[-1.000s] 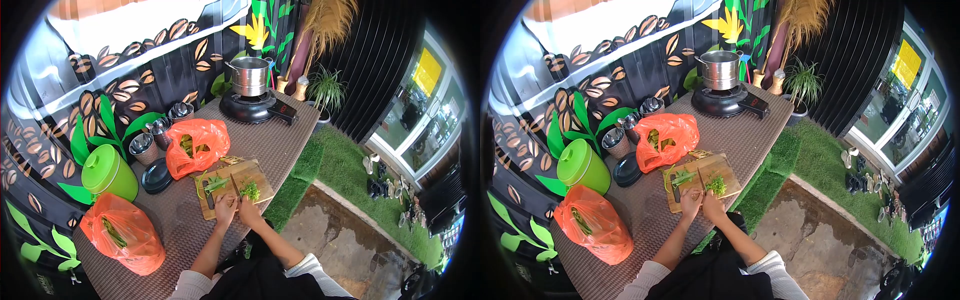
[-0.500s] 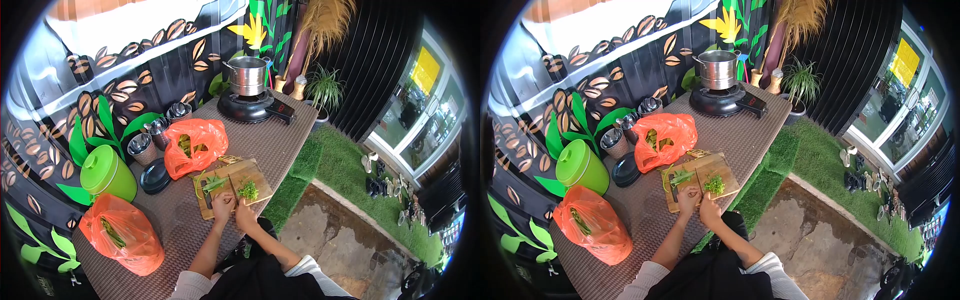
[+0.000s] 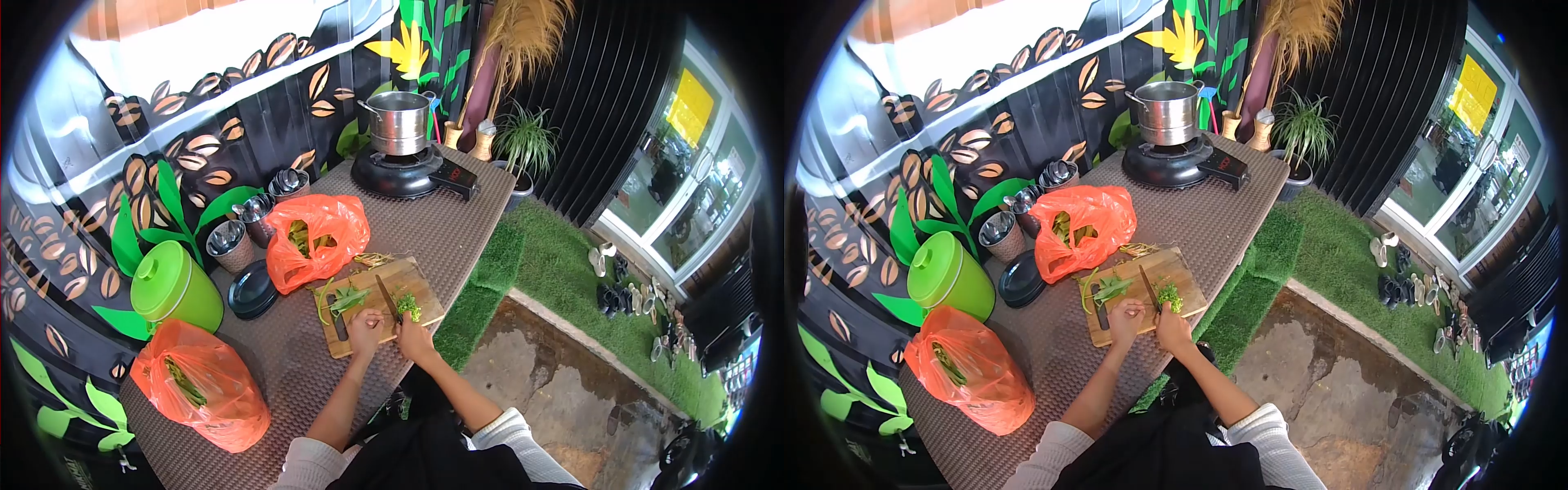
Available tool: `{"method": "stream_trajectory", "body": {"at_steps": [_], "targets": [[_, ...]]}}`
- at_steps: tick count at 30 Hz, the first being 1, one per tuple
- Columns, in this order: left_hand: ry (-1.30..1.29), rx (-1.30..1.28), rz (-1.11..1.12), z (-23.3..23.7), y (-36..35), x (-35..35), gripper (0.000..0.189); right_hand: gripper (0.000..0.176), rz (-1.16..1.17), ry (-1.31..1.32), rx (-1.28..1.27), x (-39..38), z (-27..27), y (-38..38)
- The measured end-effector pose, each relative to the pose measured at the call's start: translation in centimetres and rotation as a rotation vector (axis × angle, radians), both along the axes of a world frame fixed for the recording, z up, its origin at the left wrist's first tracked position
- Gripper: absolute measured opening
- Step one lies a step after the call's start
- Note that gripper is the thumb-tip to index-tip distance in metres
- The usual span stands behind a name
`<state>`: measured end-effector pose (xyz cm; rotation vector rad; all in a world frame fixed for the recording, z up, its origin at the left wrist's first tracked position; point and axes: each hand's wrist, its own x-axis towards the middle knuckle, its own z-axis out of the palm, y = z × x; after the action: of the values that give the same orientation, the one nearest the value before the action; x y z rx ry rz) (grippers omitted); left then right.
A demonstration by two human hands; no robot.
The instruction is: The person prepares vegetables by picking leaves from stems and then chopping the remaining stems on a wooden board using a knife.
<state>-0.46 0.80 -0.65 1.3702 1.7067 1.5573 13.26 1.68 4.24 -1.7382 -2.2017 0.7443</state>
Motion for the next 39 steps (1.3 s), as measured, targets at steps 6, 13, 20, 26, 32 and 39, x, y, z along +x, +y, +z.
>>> {"method": "stream_trajectory", "body": {"at_steps": [6,13,20,26,32,39], "targets": [[-0.251,-0.056,-0.1,2.3,1.2,0.9,0.015,0.032,-0.084,0.148,0.014,-0.3,1.2,-0.9],[0.173,0.068,0.085,3.3,1.3,-2.5,0.017,0.033,-0.055,0.197,-0.026,0.0,0.2,-1.0],[0.258,-0.19,0.178,2.3,0.7,-8.4,0.017,0.035,0.042,0.241,0.019,0.3,-0.5,-2.7],[0.366,-0.213,0.065,1.0,0.4,-9.7,0.015,0.037,-0.015,0.234,-0.025,0.1,-0.9,-3.1],[0.196,-0.109,0.072,2.8,1.0,-9.4,0.011,0.038,-0.011,0.216,-0.02,0.3,-1.0,-3.1],[-0.541,-0.004,0.122,3.9,1.0,-10.1,0.013,0.035,-0.026,0.147,-0.056,0.7,-0.3,-3.3]]}}
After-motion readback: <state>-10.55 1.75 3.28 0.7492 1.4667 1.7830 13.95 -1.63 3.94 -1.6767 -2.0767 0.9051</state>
